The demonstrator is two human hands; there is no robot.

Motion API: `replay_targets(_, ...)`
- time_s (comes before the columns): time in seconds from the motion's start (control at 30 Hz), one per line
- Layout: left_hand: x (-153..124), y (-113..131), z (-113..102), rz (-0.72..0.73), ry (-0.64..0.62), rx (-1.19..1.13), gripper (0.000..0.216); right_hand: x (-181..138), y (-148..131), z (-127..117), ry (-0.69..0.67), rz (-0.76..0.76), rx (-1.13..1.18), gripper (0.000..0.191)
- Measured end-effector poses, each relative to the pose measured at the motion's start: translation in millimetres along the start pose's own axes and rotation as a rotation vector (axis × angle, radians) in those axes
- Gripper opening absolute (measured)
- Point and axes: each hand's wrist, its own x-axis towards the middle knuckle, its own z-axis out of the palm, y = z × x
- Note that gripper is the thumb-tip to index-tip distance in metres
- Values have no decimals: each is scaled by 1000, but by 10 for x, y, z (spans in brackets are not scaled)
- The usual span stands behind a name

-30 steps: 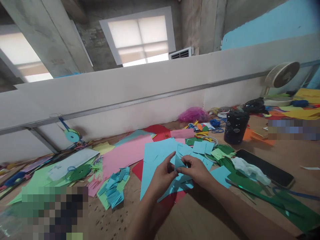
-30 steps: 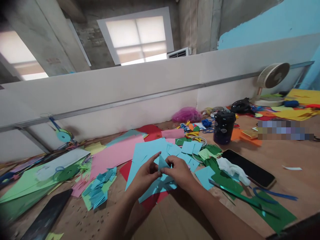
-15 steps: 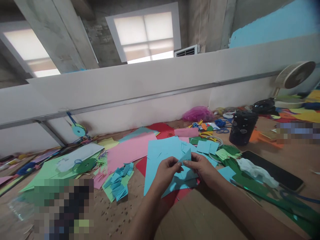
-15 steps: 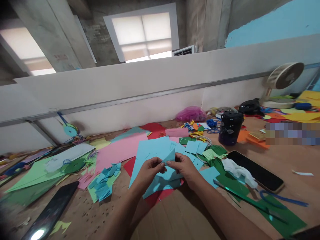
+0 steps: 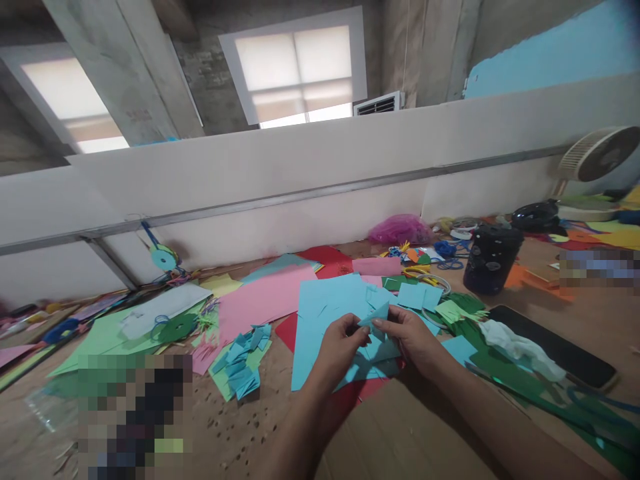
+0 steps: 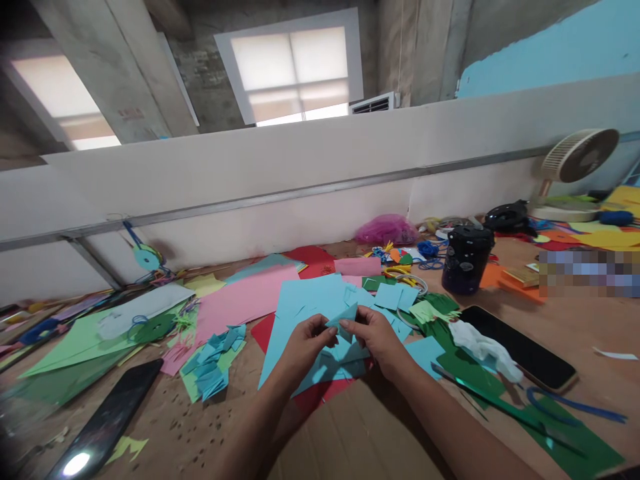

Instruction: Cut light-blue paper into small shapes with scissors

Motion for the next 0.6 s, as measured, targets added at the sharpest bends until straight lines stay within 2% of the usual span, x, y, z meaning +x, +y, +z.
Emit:
replay_targets(0.33,-42,124,14,-52,-66,-171,34,-2,-10,14,8,33,136,27)
replay_targets(0.6,-16,64,1,-11,1,-118,31,-8,-5,42,-6,42,127,30)
